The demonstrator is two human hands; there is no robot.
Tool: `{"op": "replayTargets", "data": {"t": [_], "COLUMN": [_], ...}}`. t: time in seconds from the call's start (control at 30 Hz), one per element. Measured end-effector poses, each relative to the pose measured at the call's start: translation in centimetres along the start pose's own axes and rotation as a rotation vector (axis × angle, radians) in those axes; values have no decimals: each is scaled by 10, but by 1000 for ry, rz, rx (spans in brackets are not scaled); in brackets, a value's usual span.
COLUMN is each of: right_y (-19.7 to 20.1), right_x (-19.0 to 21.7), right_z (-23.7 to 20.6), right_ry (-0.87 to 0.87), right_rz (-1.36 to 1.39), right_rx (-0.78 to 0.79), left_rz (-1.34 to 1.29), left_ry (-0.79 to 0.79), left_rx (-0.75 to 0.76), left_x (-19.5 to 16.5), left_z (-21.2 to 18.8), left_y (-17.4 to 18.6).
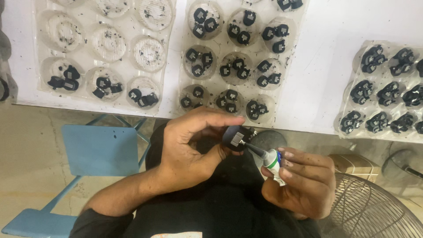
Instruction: The person picks black plastic rotor components from blister trays and applies glue from a small nozzle bottle onto each part, then places the glued part back into the tray. They occasionally wipe the bottle tip with a cloth and work through multiple trays of parts.
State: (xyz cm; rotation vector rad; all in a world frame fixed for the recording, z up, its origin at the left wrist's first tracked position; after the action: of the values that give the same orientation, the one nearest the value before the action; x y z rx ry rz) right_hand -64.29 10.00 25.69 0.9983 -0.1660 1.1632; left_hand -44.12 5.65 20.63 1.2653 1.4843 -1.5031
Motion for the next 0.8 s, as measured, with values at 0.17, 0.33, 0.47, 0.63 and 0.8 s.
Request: {"op": "replayTargets", "data": {"t": [0.17,0.33,0.47,0.63,0.8], "right_y": [3,4,6,5,11], "right_x": [1,1,2,0,-7], "right_z": [-6,-2,-3,-6,-4], "right_ry": [-80,-32,-80,-108,13], "right_rz": [-70,-63,-87,-92,-8], "right_rx": [-118,-63,-100,-147,-120], "left_rz": [-19,-36,-55,-210,-325], "left_ry": [11,10,9,66,67], "left_rx": [1,-16,-23,-9,63], "left_x": [4,7,12,33,48], "left_z": [-1,-2,-4,-4,-7], "left_y": [-1,-1,-3,-8,-17]}}
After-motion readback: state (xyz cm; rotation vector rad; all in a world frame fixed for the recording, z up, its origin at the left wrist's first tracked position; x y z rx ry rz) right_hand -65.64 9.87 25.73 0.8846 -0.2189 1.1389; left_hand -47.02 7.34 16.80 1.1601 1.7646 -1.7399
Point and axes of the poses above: each hand's wrist, its own z-axis towards the middle knuckle, its own y-axis out of the back of the hand, x = y × z, the point moved 9 cm from there along z, towards the middle knuckle
